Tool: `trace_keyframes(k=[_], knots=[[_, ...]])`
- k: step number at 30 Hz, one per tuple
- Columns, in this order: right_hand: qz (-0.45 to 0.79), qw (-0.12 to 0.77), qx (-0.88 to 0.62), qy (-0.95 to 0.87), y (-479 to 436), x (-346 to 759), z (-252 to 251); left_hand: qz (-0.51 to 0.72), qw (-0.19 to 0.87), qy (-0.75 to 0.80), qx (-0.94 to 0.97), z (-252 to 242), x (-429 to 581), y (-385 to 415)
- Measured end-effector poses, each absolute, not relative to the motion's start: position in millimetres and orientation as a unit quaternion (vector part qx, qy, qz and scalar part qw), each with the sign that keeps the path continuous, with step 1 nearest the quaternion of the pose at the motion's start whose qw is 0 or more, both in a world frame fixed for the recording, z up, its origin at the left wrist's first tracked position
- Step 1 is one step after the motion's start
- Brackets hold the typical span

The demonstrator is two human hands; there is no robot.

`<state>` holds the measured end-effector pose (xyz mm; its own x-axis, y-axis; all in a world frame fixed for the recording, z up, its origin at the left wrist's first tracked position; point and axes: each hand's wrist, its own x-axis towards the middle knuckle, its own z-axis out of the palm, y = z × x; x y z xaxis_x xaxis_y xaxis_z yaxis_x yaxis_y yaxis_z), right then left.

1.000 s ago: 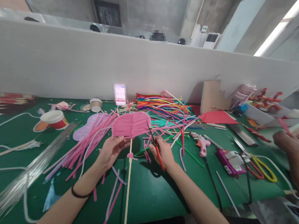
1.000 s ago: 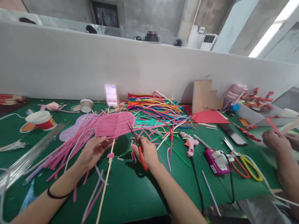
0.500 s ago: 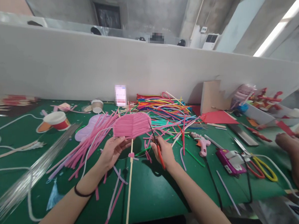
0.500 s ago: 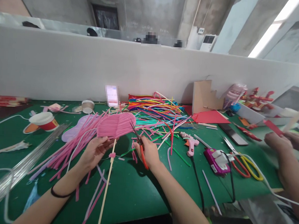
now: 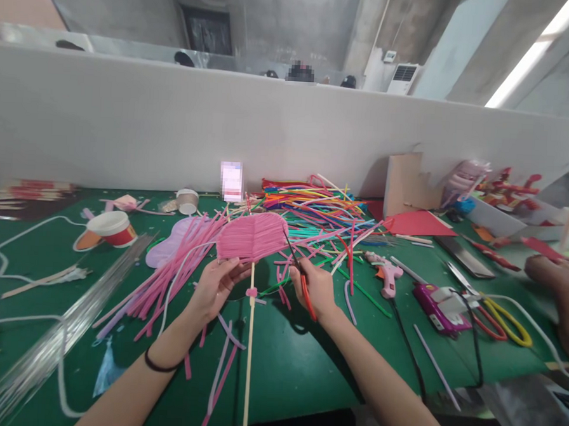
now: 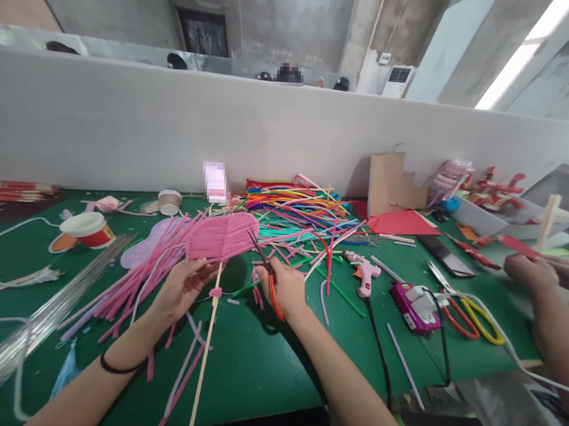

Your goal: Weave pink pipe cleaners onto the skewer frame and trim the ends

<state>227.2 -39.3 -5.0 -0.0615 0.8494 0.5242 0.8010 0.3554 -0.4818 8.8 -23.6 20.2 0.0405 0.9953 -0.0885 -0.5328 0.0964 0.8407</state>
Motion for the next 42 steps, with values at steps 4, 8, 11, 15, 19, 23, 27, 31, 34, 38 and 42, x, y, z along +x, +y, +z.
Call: trace_keyframes(k=[4,8,11,15,19,23,27,31,34,38,42], knots=[[0.009,0.375,-0.575,-0.727,-41,228,-5,0.591,0.646,0.365,0.315,18,8,-22],[-0.008,0.374,-0.595,-0.711,-40,228,-7,0.6,0.643,0.362,0.309,16,3,-18],[-0.016,0.386,-0.616,-0.687,-35,231,-9,0.611,0.629,0.366,0.311,17,0,-16],[-0.014,0.357,-0.67,-0.651,-26,237,-13,0.63,0.597,0.372,0.329,17,0,-15],[0.01,0.354,-0.639,-0.682,-19,243,-24,0.633,0.564,0.39,0.359,11,4,-14],[0.005,0.371,-0.623,-0.689,-18,240,-36,0.614,0.566,0.405,0.373,6,8,-14],[0.012,0.394,-0.637,-0.663,-20,234,-38,0.604,0.567,0.407,0.384,5,13,-17],[-0.003,0.418,-0.631,-0.653,-25,229,-32,0.598,0.566,0.405,0.397,6,18,-22],[0.018,0.461,-0.607,-0.648,-28,226,-22,0.597,0.575,0.398,0.394,6,20,-25],[0.293,0.588,-0.501,-0.563,-30,218,-7,0.599,0.585,0.394,0.378,5,22,-25],[0.602,0.603,-0.35,-0.389,-31,207,0,0.604,0.571,0.4,0.386,0,27,-26]])
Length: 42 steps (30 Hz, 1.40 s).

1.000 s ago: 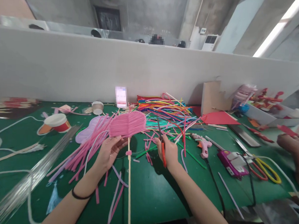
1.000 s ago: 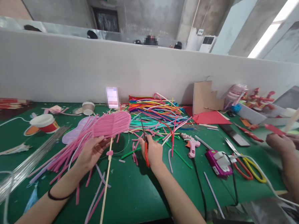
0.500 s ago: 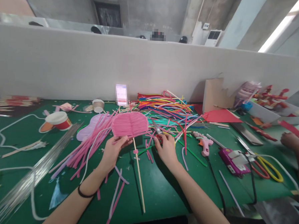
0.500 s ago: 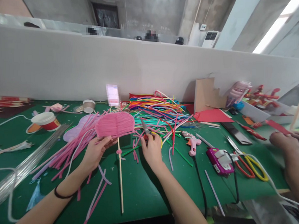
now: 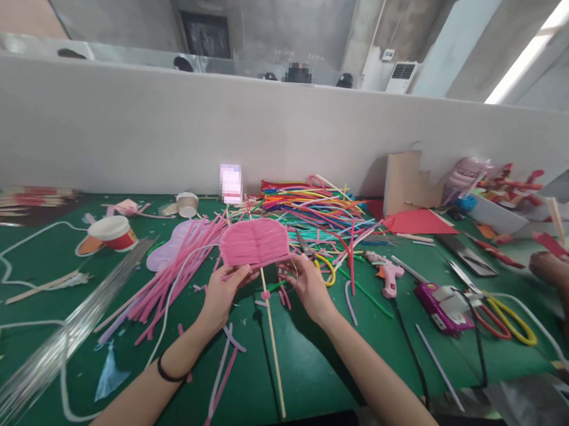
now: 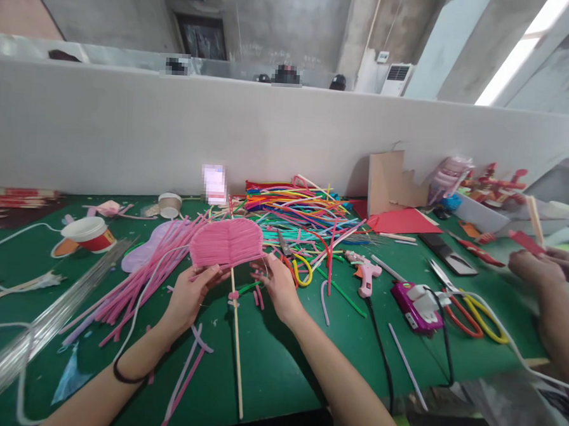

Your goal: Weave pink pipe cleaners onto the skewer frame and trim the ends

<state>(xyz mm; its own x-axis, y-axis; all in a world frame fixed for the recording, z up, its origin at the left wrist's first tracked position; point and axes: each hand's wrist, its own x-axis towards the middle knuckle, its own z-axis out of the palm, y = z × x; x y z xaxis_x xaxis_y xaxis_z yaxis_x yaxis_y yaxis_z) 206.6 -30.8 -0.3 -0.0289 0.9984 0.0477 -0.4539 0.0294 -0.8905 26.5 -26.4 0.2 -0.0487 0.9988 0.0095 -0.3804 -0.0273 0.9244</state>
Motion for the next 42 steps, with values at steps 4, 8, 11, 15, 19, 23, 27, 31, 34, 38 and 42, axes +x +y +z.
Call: trace_keyframes(k=[4,8,11,15,19,23,27,31,34,38,42], knots=[[0.658,0.562,-0.353,-0.355,-34,200,0,0.58,0.549,0.412,0.439,-5,32,-31],[0.654,0.557,-0.402,-0.318,-35,203,-3,0.57,0.551,0.416,0.445,-6,35,-35],[0.653,0.56,-0.41,-0.303,-33,208,-3,0.58,0.565,0.409,0.421,-4,36,-35],[0.681,0.527,-0.391,-0.324,-33,214,-1,0.582,0.589,0.391,0.402,-1,35,-33],[0.71,0.498,-0.369,-0.335,-34,215,-2,0.57,0.603,0.39,0.398,3,33,-32],[0.719,0.483,-0.362,-0.344,-34,216,-5,0.564,0.6,0.388,0.415,6,32,-34],[0.691,0.502,-0.38,-0.354,-31,217,-6,0.556,0.601,0.393,0.42,4,31,-34],[0.635,0.533,-0.416,-0.374,-29,220,-5,0.546,0.592,0.397,0.44,-1,30,-33],[0.62,0.536,-0.424,-0.386,-30,222,-2,0.541,0.588,0.399,0.45,-5,30,-33],[0.64,0.482,-0.421,-0.426,-32,224,0,0.526,0.592,0.405,0.457,-7,30,-32],[0.659,0.463,-0.416,-0.422,-32,226,-3,0.513,0.599,0.412,0.456,-5,30,-32]])
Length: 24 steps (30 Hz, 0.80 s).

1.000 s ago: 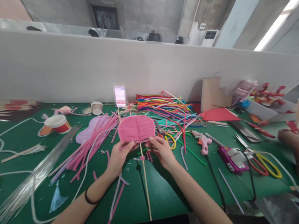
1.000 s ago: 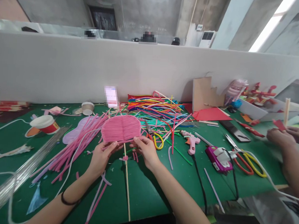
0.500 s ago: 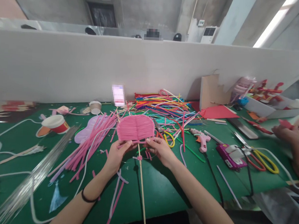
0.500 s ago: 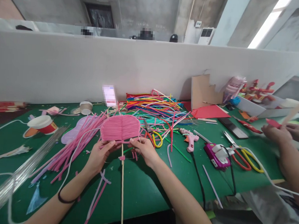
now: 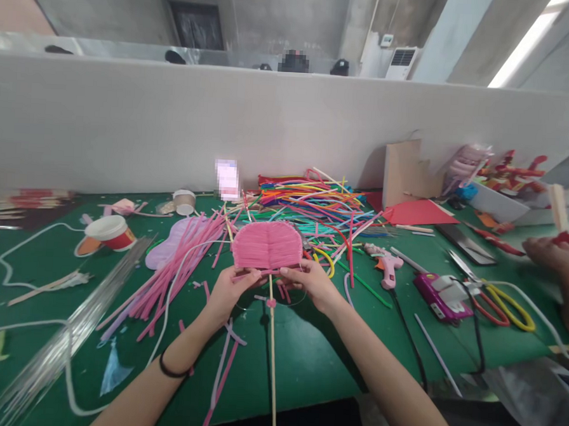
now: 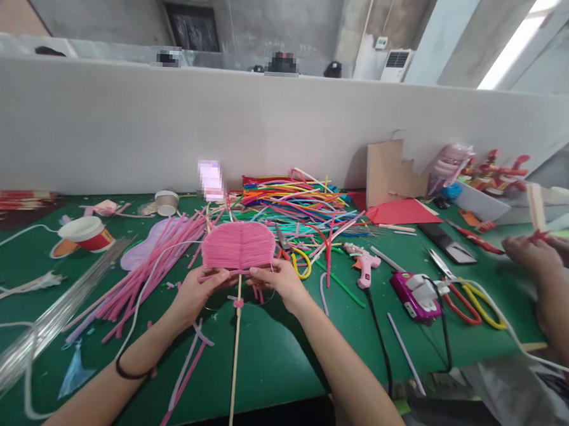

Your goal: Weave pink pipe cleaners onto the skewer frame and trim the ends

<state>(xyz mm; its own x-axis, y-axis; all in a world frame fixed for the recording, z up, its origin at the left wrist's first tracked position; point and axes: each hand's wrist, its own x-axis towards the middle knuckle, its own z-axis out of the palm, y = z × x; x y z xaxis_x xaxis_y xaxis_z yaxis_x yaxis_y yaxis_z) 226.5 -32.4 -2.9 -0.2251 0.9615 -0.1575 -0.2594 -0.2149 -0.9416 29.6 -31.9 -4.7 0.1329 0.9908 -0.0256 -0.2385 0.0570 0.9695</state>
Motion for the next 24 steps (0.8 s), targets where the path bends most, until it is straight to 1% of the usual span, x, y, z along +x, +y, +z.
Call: trace_keyframes(k=[5,9,12,18,22,24], knots=[[0.672,0.476,-0.401,-0.4,-31.6,230.6,-2.8,0.537,0.614,0.392,0.425,1.8,30.6,-32.5],[0.694,0.425,-0.376,-0.442,-33.8,234.8,2.2,0.548,0.594,0.396,0.437,3.2,29.1,-33.3],[0.717,0.409,-0.379,-0.418,-33.5,235.8,2.7,0.535,0.597,0.39,0.454,1.4,28.3,-33.7],[0.707,0.468,-0.397,-0.352,-30.5,230.6,-2.1,0.515,0.601,0.389,0.471,1.3,28.5,-34.3],[0.693,0.509,-0.395,-0.324,-29.7,228.7,-1.9,0.478,0.617,0.404,0.478,4.7,29.6,-36.8],[0.695,0.515,-0.39,-0.317,-29.2,229.4,-1.7,0.459,0.629,0.412,0.473,5.4,31.3,-38.2]])
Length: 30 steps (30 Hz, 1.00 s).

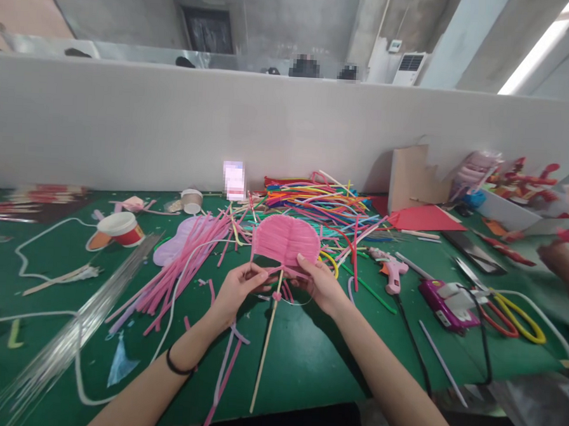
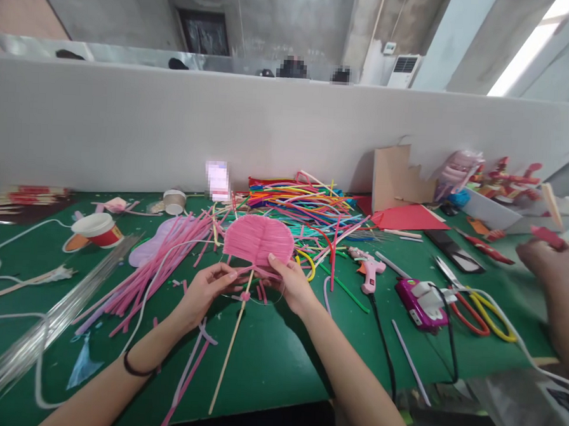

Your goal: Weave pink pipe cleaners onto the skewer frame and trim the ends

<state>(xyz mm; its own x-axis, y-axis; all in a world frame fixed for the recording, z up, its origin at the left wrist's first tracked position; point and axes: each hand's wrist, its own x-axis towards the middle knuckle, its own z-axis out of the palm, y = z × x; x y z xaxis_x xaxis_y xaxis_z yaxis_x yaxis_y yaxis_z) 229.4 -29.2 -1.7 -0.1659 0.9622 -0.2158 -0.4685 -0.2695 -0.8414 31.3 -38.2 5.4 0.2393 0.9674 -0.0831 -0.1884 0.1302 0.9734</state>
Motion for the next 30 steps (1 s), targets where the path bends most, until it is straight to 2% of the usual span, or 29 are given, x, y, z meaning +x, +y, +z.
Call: trace_keyframes(k=[4,8,14,24,30], knots=[[0.707,0.505,-0.385,-0.31,-29,231,-1,0.451,0.626,0.428,0.47,3,34,-39],[0.698,0.512,-0.385,-0.32,-29,230,0,0.506,0.602,0.426,0.447,3,31,-35],[0.745,0.5,-0.357,-0.259,-31,229,2,0.521,0.708,0.335,0.339,10,24,-30],[0.712,0.475,-0.378,-0.351,-39,215,-3,0.405,0.623,0.441,0.503,-13,29,-38],[0.705,0.473,-0.377,-0.369,-40,214,-2,0.448,0.607,0.443,0.485,-11,35,-38]])
